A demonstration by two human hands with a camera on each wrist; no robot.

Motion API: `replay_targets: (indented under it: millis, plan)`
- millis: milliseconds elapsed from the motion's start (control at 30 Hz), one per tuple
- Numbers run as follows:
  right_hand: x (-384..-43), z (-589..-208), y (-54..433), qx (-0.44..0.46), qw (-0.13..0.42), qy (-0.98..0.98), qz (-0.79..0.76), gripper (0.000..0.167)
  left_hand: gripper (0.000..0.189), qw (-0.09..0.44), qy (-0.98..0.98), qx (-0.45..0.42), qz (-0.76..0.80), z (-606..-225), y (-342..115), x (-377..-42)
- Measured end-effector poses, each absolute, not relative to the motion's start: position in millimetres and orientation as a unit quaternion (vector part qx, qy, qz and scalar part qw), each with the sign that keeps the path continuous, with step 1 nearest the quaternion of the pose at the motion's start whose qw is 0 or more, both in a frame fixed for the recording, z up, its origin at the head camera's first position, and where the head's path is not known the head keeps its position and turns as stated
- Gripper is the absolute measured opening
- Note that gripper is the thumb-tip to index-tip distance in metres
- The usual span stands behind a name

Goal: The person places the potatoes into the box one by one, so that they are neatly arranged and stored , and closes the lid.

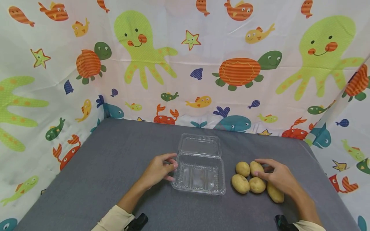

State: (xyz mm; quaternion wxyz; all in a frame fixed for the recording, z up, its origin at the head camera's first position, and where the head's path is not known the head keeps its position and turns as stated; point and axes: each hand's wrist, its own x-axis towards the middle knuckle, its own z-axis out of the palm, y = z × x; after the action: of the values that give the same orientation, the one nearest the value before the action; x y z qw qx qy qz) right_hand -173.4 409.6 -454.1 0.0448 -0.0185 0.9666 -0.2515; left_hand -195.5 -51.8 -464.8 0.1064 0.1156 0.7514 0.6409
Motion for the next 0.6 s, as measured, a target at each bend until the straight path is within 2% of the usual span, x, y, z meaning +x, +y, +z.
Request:
replay_targets:
  millis: [600]
  plan:
    - [-175.8, -452.4, 407.9, -0.015, 0.066, 0.96, -0.27, 0.066, 0.047, 0.112, 0.744, 0.116, 0.648, -465.1, -50.9, -195.8]
